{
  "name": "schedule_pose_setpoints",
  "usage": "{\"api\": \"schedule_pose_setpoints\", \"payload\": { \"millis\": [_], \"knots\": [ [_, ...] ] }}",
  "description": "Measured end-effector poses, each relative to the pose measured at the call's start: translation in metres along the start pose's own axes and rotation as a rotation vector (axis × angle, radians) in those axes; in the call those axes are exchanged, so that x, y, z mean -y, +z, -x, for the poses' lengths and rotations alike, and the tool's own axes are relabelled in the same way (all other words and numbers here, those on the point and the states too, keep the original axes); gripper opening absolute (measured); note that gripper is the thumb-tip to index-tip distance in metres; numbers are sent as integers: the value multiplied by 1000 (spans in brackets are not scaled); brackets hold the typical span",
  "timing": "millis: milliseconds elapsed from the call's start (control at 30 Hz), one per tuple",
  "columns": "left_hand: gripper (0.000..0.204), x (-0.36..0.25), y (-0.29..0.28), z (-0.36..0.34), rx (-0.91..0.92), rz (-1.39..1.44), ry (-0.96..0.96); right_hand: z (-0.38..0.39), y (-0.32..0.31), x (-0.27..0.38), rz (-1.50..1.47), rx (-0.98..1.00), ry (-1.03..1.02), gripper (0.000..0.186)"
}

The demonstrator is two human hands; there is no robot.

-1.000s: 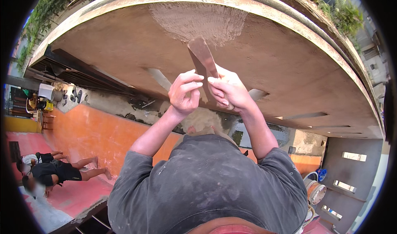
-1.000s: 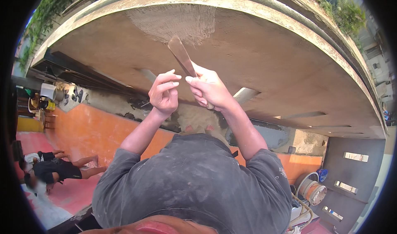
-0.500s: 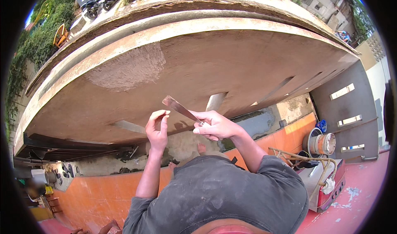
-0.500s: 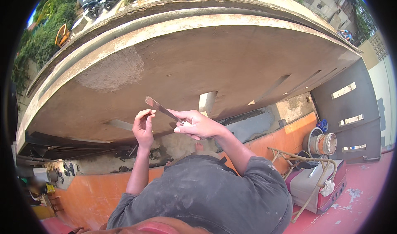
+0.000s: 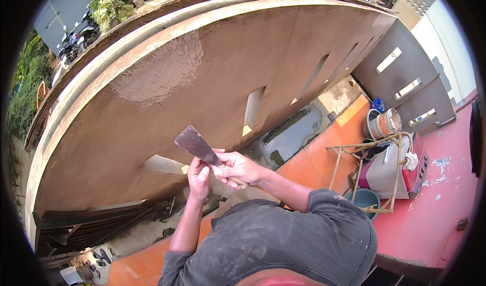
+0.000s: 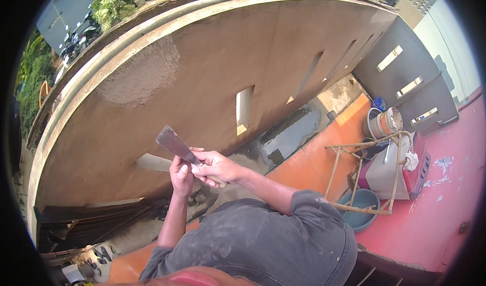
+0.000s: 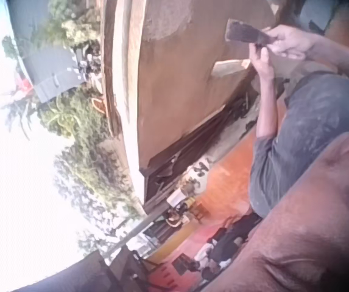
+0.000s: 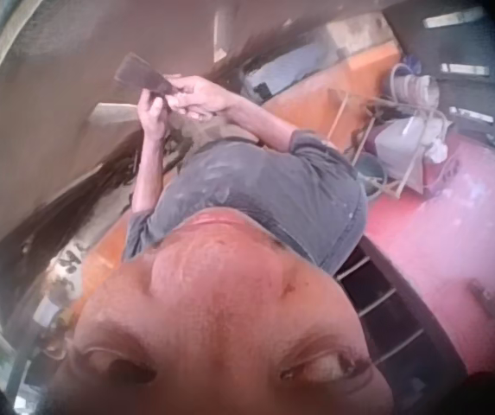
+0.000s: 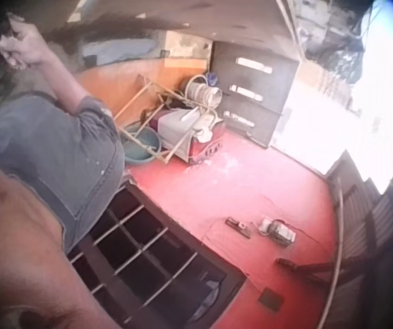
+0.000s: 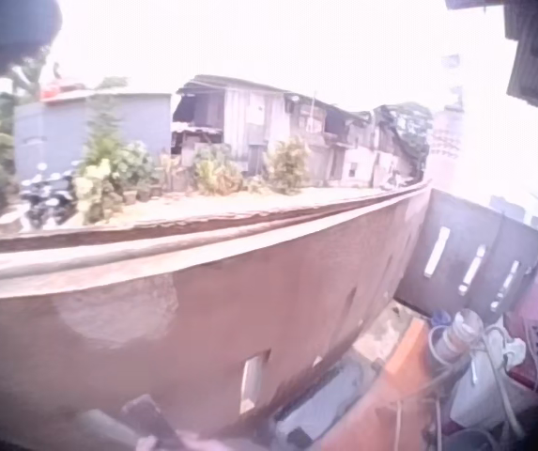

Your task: The person uses a trowel to apply and smooth plaster onto a curved wall surface. They repeatedly scrape and level the material to create a uniform finish.

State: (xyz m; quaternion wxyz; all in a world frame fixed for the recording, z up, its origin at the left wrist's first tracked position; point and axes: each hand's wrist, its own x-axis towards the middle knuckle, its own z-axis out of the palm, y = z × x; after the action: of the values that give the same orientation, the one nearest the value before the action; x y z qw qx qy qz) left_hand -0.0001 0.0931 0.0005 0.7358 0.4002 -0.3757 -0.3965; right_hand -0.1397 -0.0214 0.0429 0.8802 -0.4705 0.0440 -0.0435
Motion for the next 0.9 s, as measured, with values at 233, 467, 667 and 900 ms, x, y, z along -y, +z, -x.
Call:
{"api": "schedule_pose_setpoints", "payload": {
  "millis": [233, 467, 667, 900],
  "knots": [
    [33, -16, -1, 3, -102, -109, -25, -4, 38, -35, 189, -168, -139, 53],
    [27, -38, 6, -29, -282, -215, 63, -25, 49, -2, 469, -419, -430, 69],
    [25, -31, 30, -76, -303, -148, 111, -36, -3, 24, 1016, -313, -461, 89],
    [43, -22, 64, -135, -390, -11, 28, -48, -38, 53, 912, -398, -421, 82]
  ]
}}
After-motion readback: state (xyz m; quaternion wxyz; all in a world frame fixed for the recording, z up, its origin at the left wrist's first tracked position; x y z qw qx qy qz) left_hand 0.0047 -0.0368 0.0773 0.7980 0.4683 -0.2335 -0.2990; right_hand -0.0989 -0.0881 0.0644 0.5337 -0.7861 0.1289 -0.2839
